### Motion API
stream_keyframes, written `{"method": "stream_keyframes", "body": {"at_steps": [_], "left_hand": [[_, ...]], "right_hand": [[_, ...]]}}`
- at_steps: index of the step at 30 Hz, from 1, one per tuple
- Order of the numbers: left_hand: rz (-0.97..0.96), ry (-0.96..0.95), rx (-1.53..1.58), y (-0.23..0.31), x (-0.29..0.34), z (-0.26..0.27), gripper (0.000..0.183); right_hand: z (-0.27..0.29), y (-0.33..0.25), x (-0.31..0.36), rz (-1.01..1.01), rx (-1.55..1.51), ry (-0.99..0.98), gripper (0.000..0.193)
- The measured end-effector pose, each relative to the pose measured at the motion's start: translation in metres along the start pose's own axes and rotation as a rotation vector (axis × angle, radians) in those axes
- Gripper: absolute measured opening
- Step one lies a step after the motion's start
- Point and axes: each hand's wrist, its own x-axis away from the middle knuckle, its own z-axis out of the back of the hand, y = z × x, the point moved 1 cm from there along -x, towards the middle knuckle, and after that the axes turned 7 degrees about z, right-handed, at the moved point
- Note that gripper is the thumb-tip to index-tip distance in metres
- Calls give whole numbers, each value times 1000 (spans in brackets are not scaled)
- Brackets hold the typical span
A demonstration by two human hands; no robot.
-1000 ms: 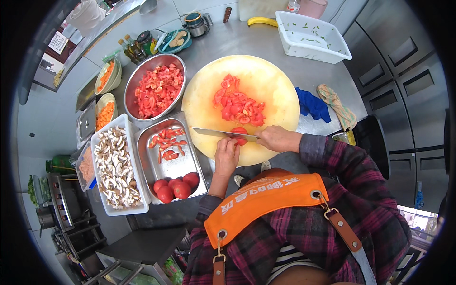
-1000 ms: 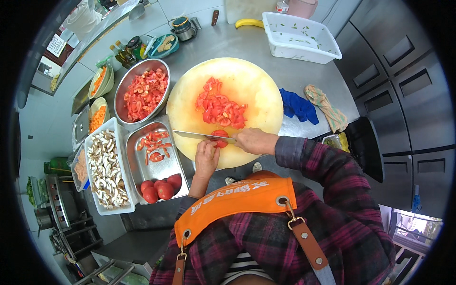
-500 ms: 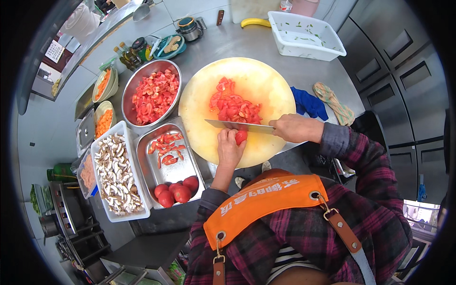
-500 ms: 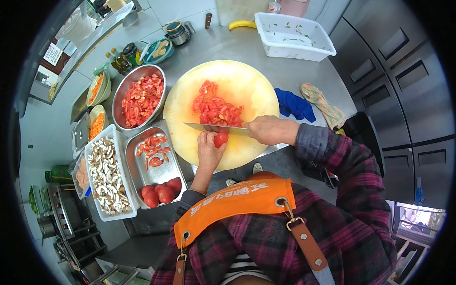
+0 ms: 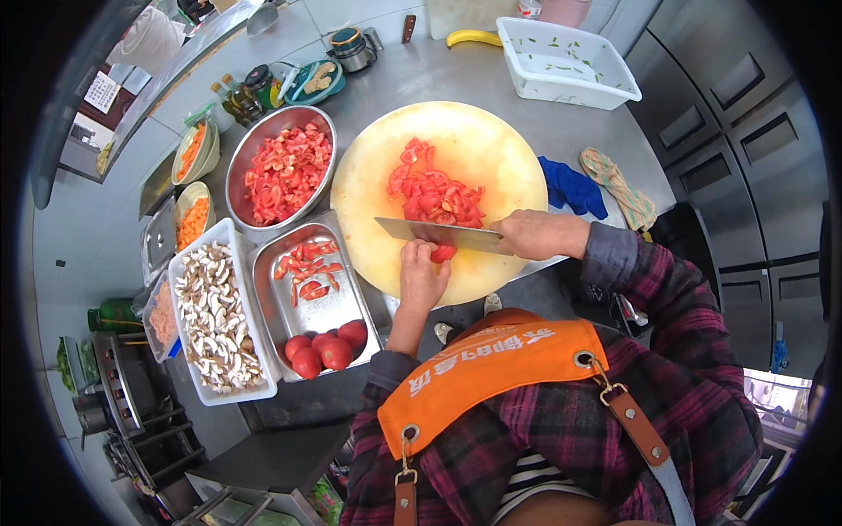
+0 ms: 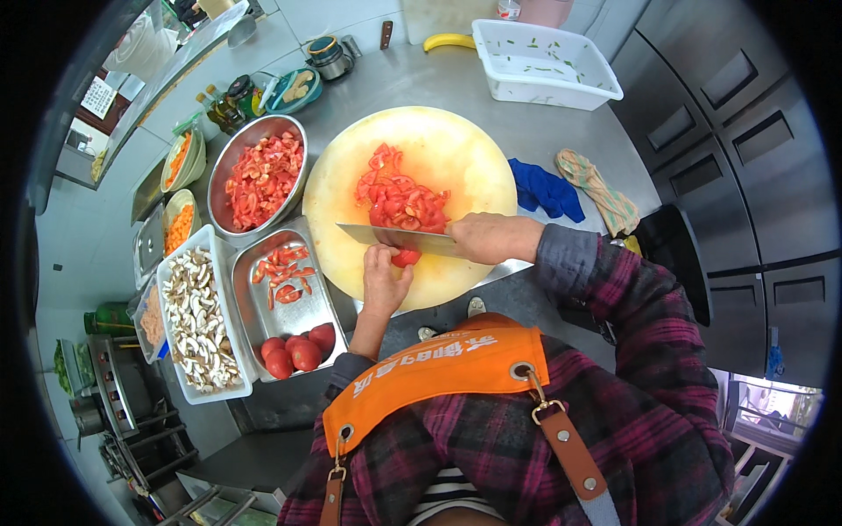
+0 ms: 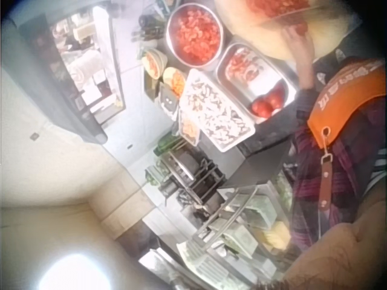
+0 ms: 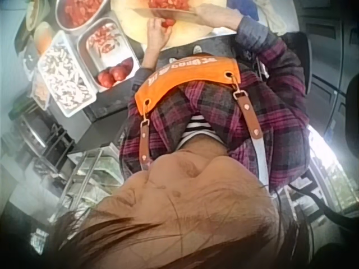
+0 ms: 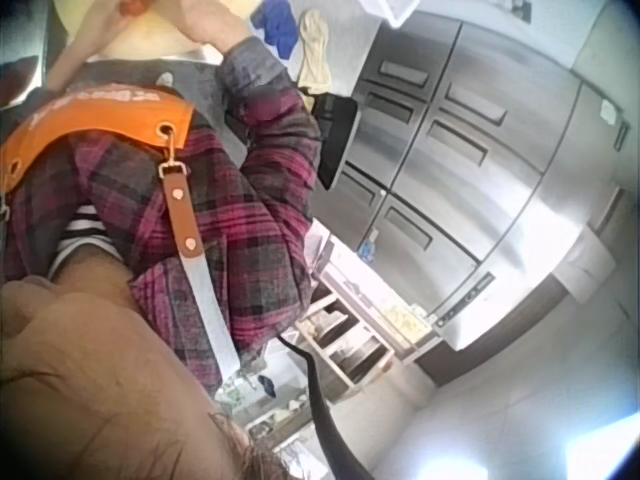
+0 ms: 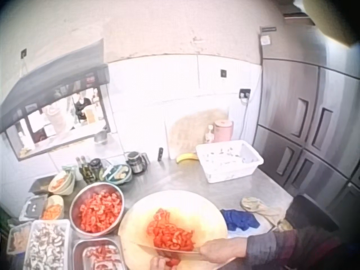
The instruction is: The person repeatedly slices tomatoes into small pieces on a cutting board using a cleaver. The diced tomatoes accumulate on the board and in a nearby metal bowl. The person handles whole tomatoes and the cleaver throughout the clip.
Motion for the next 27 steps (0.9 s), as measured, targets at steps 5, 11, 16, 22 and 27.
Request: {"method": "stream_keyframes", "body": {"at_steps": [5, 11, 16, 22, 27], "left_hand": [[-35, 9, -22, 0, 0, -1, 37], [-45, 52, -84, 5, -10, 5, 38], [143, 203, -281, -2, 17, 81, 47], [629, -13, -755, -22, 101, 175, 58], [643, -69, -739, -36, 113, 167, 59]], "right_hand": [[-47, 7, -34, 12, -129, 112, 34], [-54, 35, -32, 145, -199, 280, 32], [-25, 21, -15, 205, -166, 277, 25], [-29, 39, -21, 169, -170, -108, 32], [-17, 64, -38, -66, -364, -40, 44]]}}
